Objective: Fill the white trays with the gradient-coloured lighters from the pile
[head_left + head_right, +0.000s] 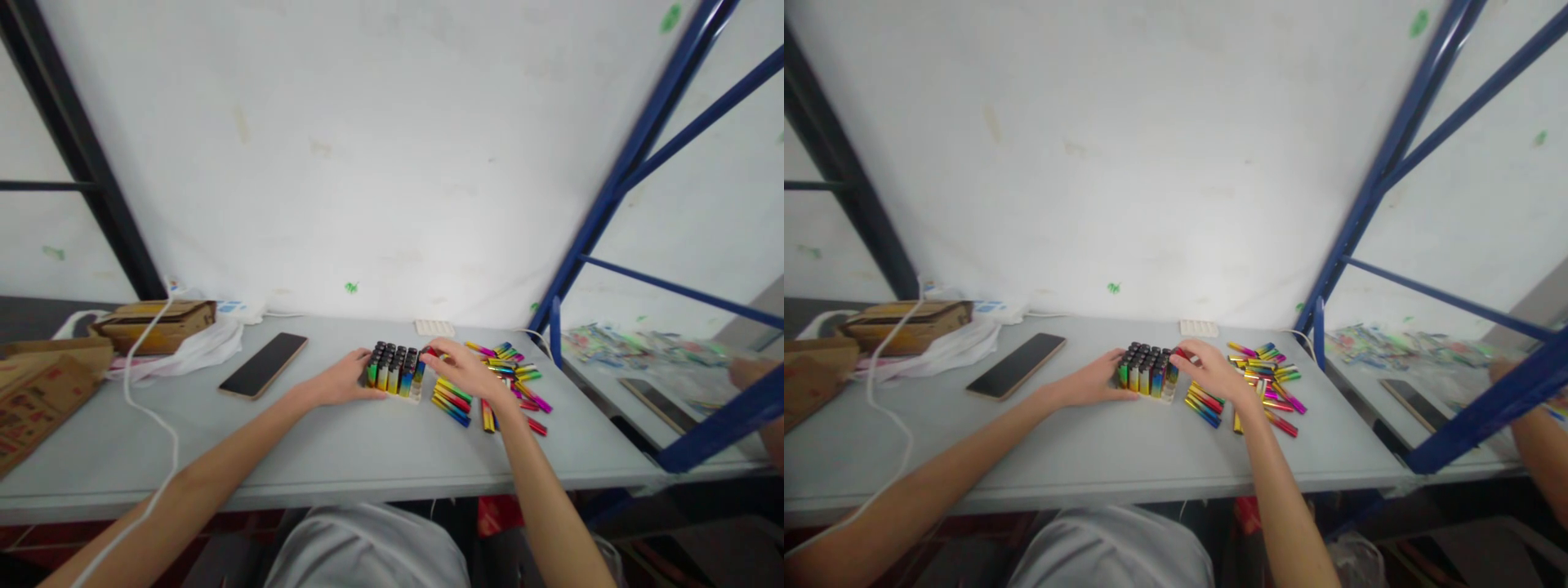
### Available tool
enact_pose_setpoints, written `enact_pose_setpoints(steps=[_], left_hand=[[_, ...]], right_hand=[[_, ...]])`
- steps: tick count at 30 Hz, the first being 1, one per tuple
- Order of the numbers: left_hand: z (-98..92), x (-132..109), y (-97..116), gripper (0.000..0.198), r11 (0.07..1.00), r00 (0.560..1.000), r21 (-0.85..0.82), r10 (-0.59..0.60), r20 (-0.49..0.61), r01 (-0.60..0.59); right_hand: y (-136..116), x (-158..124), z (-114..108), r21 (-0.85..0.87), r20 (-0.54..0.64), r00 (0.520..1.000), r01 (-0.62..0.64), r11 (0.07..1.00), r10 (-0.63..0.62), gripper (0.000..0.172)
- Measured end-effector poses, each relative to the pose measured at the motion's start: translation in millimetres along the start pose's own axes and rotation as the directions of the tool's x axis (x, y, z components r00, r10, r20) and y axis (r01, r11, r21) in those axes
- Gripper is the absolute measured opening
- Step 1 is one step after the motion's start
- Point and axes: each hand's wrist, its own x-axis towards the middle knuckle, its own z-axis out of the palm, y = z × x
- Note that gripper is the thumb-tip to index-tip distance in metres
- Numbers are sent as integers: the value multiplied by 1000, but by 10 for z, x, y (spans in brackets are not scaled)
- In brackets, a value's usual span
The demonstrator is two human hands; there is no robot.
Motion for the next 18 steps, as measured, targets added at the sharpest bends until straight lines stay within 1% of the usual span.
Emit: enact_pose_setpoints(steps=[2,3,6,9,12,15,18], left_hand=[[4,2,-11,70,1000,1000,2,-6,8,6],[6,3,-16,69,1000,1000,4,-11,13,11],[11,4,-19,70,1000,1000,6,-24,9,24],[9,3,-9,74,1000,1000,8,-26,2,26],[5,2,-6,71,1000,1000,17,-18,19,18],[7,2,-22,70,1000,1000,26,-4,21,3],[14,-1,-44,74,1000,1000,29,6,3,-6]], right_hand=[[-46,-17,-52,-80,-8,999,40,996,-40,39],[-58,-24,-67,-104,2,999,33,994,-33,38],[-38,-36,-68,-136,44,998,-43,990,50,35],[42,-28,-23,-144,60,991,-111,983,121,27],[104,-8,23,-197,50,988,-136,971,148,22],[99,0,32,-245,47,987,-139,960,155,23],[55,-9,6,-217,123,981,-118,969,147,23]])
